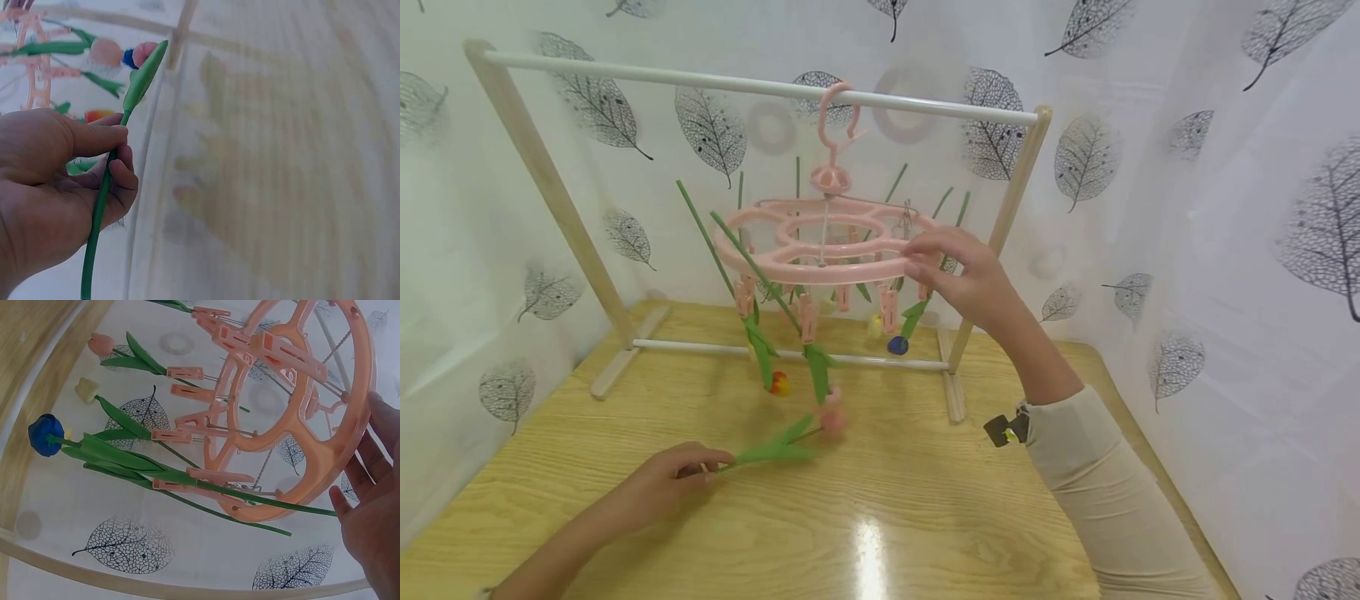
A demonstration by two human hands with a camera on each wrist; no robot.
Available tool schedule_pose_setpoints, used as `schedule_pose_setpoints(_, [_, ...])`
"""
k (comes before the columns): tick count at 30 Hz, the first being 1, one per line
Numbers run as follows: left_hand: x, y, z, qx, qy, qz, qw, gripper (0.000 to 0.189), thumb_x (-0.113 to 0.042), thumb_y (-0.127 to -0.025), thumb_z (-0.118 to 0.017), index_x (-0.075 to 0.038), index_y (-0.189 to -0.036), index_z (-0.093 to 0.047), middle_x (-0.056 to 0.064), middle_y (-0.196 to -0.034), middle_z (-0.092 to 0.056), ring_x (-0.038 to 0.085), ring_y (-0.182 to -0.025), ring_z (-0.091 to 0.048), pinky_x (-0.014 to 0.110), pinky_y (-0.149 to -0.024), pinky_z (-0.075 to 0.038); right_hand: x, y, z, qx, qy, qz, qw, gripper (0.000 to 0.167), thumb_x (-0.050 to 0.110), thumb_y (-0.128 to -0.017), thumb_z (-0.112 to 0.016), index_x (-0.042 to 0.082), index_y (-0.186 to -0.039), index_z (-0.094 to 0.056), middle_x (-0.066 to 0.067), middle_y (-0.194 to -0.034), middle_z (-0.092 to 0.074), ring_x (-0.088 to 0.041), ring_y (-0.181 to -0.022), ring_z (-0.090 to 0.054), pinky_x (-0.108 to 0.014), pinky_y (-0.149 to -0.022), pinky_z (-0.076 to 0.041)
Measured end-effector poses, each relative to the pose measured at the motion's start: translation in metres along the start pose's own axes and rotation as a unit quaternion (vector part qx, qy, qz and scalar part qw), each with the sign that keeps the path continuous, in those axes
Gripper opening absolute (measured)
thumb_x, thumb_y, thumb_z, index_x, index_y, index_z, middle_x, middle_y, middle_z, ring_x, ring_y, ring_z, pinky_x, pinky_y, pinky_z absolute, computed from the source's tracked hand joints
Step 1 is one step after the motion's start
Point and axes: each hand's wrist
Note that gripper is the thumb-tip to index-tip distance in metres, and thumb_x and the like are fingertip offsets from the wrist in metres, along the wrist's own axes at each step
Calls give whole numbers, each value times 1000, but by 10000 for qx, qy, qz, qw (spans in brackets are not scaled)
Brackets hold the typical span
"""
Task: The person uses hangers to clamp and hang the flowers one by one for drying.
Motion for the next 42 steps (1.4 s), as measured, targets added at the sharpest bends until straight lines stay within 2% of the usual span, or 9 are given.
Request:
schedule_pose_setpoints(5, [-15,-16,-9,195,95,-232,9995,29,-7,-100,-61,-10,-128,-68,8,-104,-63,5,-84,-53,23,-68,-50,4,0,-2,-62,-18,-27,10000,21,-1,-92,-70,4,-112,-73,-11,-113,-69,-8,-121,-57,-25,-106,-43])
schedule_pose_setpoints(10, [-36,-26,-6,357,64,-345,9987,29,-10,-102,-58,-16,-130,-67,9,-107,-63,8,-85,-55,24,-69,-52,10,1,-2,-204,241,-70,9995,23,1,-93,-70,5,-116,-73,-9,-120,-68,-9,-125,-54,-25,-106,-42])
schedule_pose_setpoints(19, [-81,-52,0,74,-554,-694,9960,29,-10,-102,-58,-20,-127,-69,-4,-108,-62,10,-91,-56,25,-74,-53,28,22,-12,-1178,859,406,9885,26,-1,-91,-72,1,-117,-72,-11,-122,-68,-19,-122,-57,-30,-109,-41])
schedule_pose_setpoints(23, [-97,-64,1,-89,-760,-1019,9918,28,-6,-100,-61,-17,-124,-71,-4,-108,-62,9,-92,-58,25,-77,-54,37,43,-39,-833,914,1163,9855,21,10,-95,-70,-3,-112,-71,-15,-113,-69,-25,-111,-63,-26,-106,-46])
schedule_pose_setpoints(27, [-111,-75,2,-101,-1016,-1472,9838,25,-7,-100,-61,-14,-121,-72,-5,-104,-62,7,-90,-56,25,-76,-54,44,63,-68,-501,1126,1682,9780,33,28,-102,-61,-2,-104,-73,-14,-105,-71,-27,-100,-67,-27,-97,-52])
schedule_pose_setpoints(29, [-117,-80,1,-69,-1146,-1671,9792,23,-7,-100,-61,-13,-119,-72,-4,-103,-63,7,-90,-56,24,-76,-53,46,72,-79,-376,1187,1694,9777,32,29,-102,-60,1,-103,-74,-11,-104,-72,-26,-98,-68,-29,-91,-53])
schedule_pose_setpoints(33, [-128,-89,-2,-152,-1552,-2057,9661,21,-6,-100,-61,-10,-118,-73,-1,-105,-65,9,-91,-60,23,-77,-54,46,83,-94,95,1222,1565,9800,18,18,-93,-73,6,-106,-74,-4,-105,-74,-22,-100,-68,-35,-88,-52])
schedule_pose_setpoints(36, [-135,-95,-3,-290,-1811,-2220,9576,22,-4,-99,-62,-7,-119,-73,2,-107,-67,11,-92,-64,23,-79,-55,44,87,-100,328,1156,1423,9825,24,8,-84,-80,7,-107,-73,-2,-106,-74,-20,-102,-68,-38,-91,-51])
schedule_pose_setpoints(42, [-146,-101,-5,-566,-2007,-2426,9474,28,-3,-98,-64,-7,-124,-72,2,-103,-66,9,-84,-58,22,-73,-53,40,89,-104,315,1005,1113,9882,25,10,-84,-79,8,-109,-73,0,-103,-75,-18,-99,-67,-39,-96,-49])
Point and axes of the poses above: each hand's wrist, its own y-axis away from the middle knuckle, its own z-axis out of the back of the hand, x = y × z
